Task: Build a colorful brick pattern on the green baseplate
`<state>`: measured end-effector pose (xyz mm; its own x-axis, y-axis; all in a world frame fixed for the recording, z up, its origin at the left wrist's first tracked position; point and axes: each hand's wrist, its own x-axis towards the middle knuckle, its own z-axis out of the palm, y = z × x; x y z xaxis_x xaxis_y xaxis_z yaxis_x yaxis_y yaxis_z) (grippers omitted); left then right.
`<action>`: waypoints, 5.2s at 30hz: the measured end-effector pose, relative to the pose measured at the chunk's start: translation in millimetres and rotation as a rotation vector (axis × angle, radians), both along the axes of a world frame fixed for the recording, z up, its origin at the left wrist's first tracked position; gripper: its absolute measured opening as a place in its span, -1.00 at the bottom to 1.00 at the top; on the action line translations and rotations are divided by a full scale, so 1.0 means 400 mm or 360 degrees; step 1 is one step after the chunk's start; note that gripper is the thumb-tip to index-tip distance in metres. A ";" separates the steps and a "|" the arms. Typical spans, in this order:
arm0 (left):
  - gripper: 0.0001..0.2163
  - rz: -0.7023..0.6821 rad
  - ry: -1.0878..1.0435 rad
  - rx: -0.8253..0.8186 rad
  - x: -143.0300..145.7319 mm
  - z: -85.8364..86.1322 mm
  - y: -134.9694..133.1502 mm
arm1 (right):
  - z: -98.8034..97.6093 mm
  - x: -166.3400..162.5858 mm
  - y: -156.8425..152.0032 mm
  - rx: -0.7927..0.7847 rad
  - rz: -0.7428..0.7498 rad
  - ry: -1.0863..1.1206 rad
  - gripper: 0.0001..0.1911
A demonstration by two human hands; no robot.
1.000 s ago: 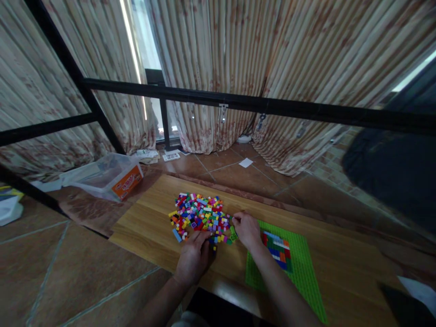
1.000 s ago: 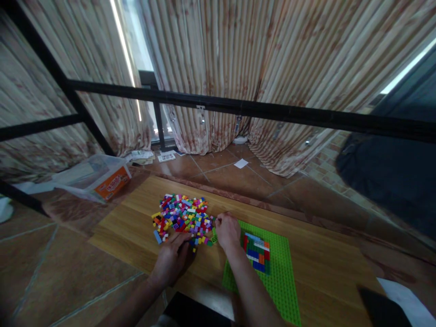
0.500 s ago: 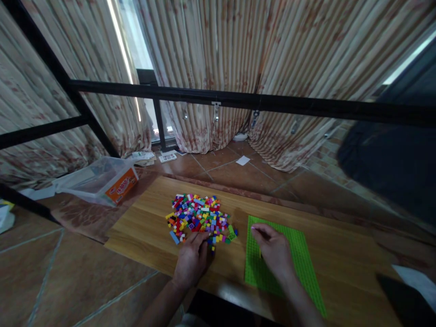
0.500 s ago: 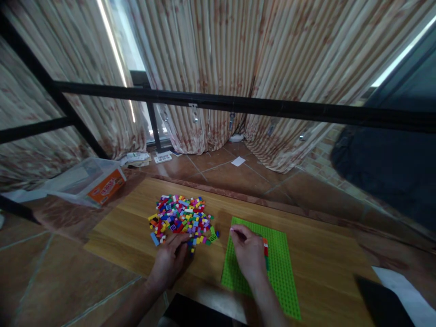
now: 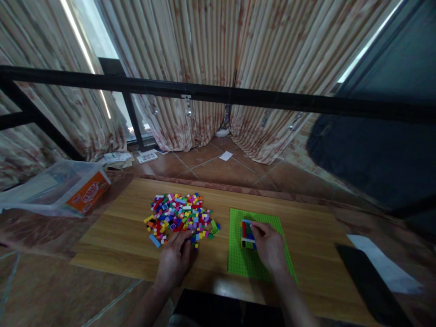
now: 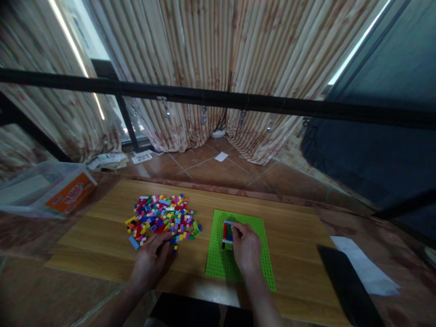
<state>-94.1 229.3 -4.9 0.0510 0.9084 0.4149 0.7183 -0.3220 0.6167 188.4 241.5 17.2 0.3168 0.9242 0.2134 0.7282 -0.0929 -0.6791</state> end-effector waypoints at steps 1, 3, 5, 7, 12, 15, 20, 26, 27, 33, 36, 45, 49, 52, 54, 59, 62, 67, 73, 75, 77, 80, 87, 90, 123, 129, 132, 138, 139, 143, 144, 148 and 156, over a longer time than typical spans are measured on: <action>-0.79 -0.0002 0.0004 0.0003 0.000 0.000 0.000 | 0.001 -0.004 0.003 -0.0002 0.0006 -0.0055 -0.64; -0.79 0.0003 0.0012 0.0011 0.000 0.000 0.001 | 0.003 -0.011 0.008 -0.0008 0.0009 -0.0149 -0.65; -0.79 0.0017 0.0014 0.0020 0.000 -0.002 0.001 | 0.004 -0.015 0.013 -0.0011 0.0008 -0.0220 -0.66; -0.79 0.0019 0.0016 0.0024 -0.001 -0.005 0.002 | 0.003 -0.018 0.018 -0.0004 0.0013 -0.0263 -0.66; -0.79 -0.0004 0.0013 0.0002 -0.002 -0.009 0.000 | -0.004 -0.019 0.023 -0.0025 -0.0028 -0.0221 -0.69; -0.79 -0.0003 0.0009 0.0004 -0.001 -0.009 0.000 | -0.007 -0.011 0.020 -0.0034 -0.0031 -0.0120 -0.67; -0.79 0.0005 0.0012 0.0017 0.001 -0.005 0.001 | -0.014 0.002 0.014 0.0023 -0.0072 -0.0041 -0.64; -0.79 0.0004 -0.0026 0.0011 0.002 -0.004 -0.002 | -0.020 0.002 0.021 0.0033 -0.0099 -0.0057 -0.63; -0.79 0.0007 -0.0028 0.0006 0.003 -0.004 -0.002 | -0.020 0.003 0.023 0.0043 -0.0108 -0.0094 -0.62; -0.79 -0.0001 -0.0021 -0.0025 0.004 0.001 -0.002 | -0.024 0.022 0.041 0.0165 -0.0101 -0.0314 -0.61; -0.79 0.0001 -0.0026 -0.0007 0.004 -0.001 -0.001 | -0.028 0.028 0.047 0.0166 -0.0075 -0.0274 -0.63; -0.79 -0.0004 -0.0004 0.0010 0.002 -0.011 -0.003 | -0.036 0.035 0.058 0.0029 0.0060 0.0092 -0.69; -0.80 -0.0017 -0.0010 0.0003 0.003 -0.004 -0.001 | -0.038 0.037 0.063 0.0023 0.0086 0.0137 -0.69; -0.79 -0.0011 -0.0008 0.0006 0.004 -0.003 0.000 | -0.037 0.039 0.063 0.0025 0.0085 0.0133 -0.68; -0.79 -0.0001 -0.0007 0.0007 0.004 -0.004 -0.001 | -0.033 0.039 0.059 0.0020 0.0099 0.0120 -0.68; -0.79 0.0010 -0.0017 0.0011 0.004 -0.008 -0.005 | -0.009 0.009 0.036 0.0178 0.0118 -0.0162 -0.66; -0.79 0.0011 -0.0018 -0.0002 0.005 -0.009 -0.006 | 0.013 -0.041 0.024 0.0296 0.0207 -0.0307 -0.68; -0.79 0.0003 -0.0018 -0.0019 0.003 -0.008 -0.004 | 0.039 -0.133 0.029 0.0126 0.0600 -0.0464 -0.69; -0.79 0.0014 0.0013 -0.0032 0.003 -0.006 -0.004 | 0.043 -0.178 0.056 -0.0176 0.0775 -0.0629 -0.68; -0.79 0.0010 0.0014 -0.0036 0.004 -0.004 -0.005 | 0.040 -0.183 0.062 -0.0217 0.0792 -0.0653 -0.68; -0.79 0.0008 0.0009 -0.0031 0.005 -0.003 -0.006 | 0.035 -0.188 0.065 -0.0239 0.0796 -0.0659 -0.70; -0.78 0.0001 0.0001 -0.0015 0.004 -0.005 -0.004 | 0.028 -0.198 0.063 -0.0223 0.0778 -0.0618 -0.73; -0.78 0.0018 0.0019 0.0023 0.002 -0.012 0.000 | 0.023 -0.207 0.028 -0.0137 0.0621 -0.0434 -0.85; -0.78 0.0009 0.0033 0.0005 0.001 -0.009 0.000 | 0.026 -0.186 0.001 -0.0039 0.0563 -0.0240 -0.81; -0.78 -0.0011 0.0056 0.0012 0.004 0.002 -0.002 | -0.004 0.025 0.017 0.0011 0.0144 -0.0190 -0.65; -0.78 -0.0005 0.0044 0.0000 0.004 0.003 -0.001 | -0.017 0.037 0.009 0.0069 0.0063 -0.0091 -0.63; -0.78 -0.0003 0.0050 -0.0017 0.003 0.000 -0.001 | -0.019 0.042 0.011 0.0111 0.0002 -0.0122 -0.57; -0.78 -0.0010 0.0051 0.0010 0.001 -0.007 0.000 | -0.032 0.047 0.040 0.0134 -0.0003 -0.0126 -0.57; -0.78 -0.0012 0.0050 0.0013 0.001 -0.007 0.000 | -0.035 0.047 0.045 0.0114 -0.0001 -0.0080 -0.57; -0.78 -0.0021 0.0051 -0.0014 0.001 -0.002 0.000 | -0.044 0.050 0.056 0.0015 0.0009 0.0188 -0.60; -0.78 -0.0024 0.0053 -0.0018 0.001 -0.001 0.000 | -0.045 0.050 0.058 -0.0004 0.0008 0.0252 -0.60; -0.78 -0.0028 0.0056 -0.0001 0.003 0.001 0.000 | -0.046 0.050 0.059 -0.0034 -0.0009 0.0392 -0.61; -0.77 -0.0030 0.0056 0.0011 0.003 -0.003 0.001 | -0.051 0.045 0.062 -0.0029 -0.0026 0.0464 -0.62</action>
